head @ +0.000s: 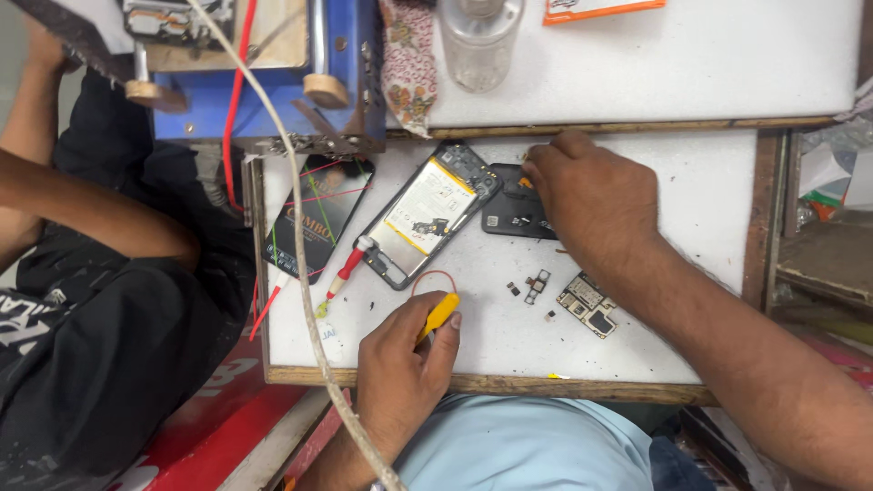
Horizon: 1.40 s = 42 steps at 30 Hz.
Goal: The person disassembles a smartphone, removes the motherboard, cleans it with a brush, and wipes the phone frame with a cloth. The person handles the motherboard, phone frame, and cleaning tools on a workbench.
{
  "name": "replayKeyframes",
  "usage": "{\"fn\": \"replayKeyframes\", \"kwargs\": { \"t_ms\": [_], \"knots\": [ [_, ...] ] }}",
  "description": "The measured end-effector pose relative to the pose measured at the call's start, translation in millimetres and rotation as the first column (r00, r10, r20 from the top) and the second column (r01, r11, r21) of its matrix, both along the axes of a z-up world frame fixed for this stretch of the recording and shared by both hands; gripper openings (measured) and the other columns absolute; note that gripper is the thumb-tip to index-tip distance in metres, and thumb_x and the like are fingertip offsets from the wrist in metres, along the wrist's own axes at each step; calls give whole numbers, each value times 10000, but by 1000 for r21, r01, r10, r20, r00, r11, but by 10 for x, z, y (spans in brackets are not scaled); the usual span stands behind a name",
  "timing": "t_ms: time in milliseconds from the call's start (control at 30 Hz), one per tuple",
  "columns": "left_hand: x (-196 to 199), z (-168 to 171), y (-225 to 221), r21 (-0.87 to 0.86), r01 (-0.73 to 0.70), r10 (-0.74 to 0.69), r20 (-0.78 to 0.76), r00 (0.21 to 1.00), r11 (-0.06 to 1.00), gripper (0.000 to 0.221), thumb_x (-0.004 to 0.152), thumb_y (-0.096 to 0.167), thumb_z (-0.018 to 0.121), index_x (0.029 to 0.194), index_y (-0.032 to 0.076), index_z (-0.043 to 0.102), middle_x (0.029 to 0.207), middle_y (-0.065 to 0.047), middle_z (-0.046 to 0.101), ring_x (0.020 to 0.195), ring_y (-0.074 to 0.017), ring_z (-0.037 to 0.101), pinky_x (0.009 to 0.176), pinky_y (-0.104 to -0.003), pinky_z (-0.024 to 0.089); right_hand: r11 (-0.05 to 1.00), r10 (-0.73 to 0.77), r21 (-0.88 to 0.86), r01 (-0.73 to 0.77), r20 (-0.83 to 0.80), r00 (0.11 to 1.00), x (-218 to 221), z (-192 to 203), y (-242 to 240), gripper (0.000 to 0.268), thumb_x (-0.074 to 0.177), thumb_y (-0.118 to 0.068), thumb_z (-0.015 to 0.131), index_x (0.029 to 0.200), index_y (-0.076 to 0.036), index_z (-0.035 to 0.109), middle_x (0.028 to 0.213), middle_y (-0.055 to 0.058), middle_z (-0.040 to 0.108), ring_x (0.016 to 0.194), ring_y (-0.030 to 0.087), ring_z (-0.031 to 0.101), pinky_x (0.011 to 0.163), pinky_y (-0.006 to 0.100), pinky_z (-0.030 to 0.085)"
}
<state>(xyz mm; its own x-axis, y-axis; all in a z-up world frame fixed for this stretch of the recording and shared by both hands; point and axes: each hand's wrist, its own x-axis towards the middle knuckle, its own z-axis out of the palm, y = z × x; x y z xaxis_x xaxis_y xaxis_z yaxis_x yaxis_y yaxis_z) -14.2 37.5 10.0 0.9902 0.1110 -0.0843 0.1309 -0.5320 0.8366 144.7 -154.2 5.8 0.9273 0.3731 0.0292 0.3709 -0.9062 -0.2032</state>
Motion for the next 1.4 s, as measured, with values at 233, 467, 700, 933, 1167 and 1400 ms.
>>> {"fn": "replayKeyframes", "kwargs": {
  "t_ms": [233,467,700,933,1167,1400],
  "knots": [
    [-20,39,68,-87,35,-34,10,999,996,210,924,105,729,1117,36,686,903,-136,738,710,-233,738,614,-322,574,934,-90,334,125,-119,989,-181,26,-295,167,1007,-222,725,1111,-93,746,1009,85,727,705,203,699,628,355,557],
    [124,68,-112,-289,256,-238,96,966,922,261,928,51,736,1186,59,699,1003,-124,724,798,-241,733,642,-302,575,618,286,464,634,-884,369,-1017,-103,-536,200,951,-121,673,1070,-2,781,686,16,646,552,79,520,465,236,422],
    [131,3,-326,-295,303,-297,66,953,906,227,935,18,709,1158,43,681,1001,-130,711,836,-230,760,653,-292,607,410,214,496,765,-868,448,-1374,-274,-658,325,903,-65,674,1219,-1,715,855,115,792,736,122,713,556,252,543],
    [25,-28,-264,-238,343,-336,69,939,909,301,1023,29,603,1281,14,450,992,-174,669,821,-305,704,713,-402,563,115,256,548,829,-822,508,-1500,-520,-692,253,958,-40,649,1158,96,721,941,192,771,810,223,751,698,335,626],
    [-26,55,-217,29,498,-498,98,862,867,633,940,53,667,1536,36,454,984,-128,665,842,-303,638,735,-415,547,58,288,526,848,-823,491,-1598,-552,-664,288,967,-37,632,1207,110,691,985,216,773,853,230,750,765,339,630],
    [-3,14,-296,96,483,-490,73,868,870,672,864,-22,657,1513,114,546,912,-44,637,817,-251,567,700,-361,531,110,310,495,862,-841,444,-1628,-679,-602,305,970,-66,623,1217,104,679,997,203,763,851,213,747,769,331,632]
  ]
}}
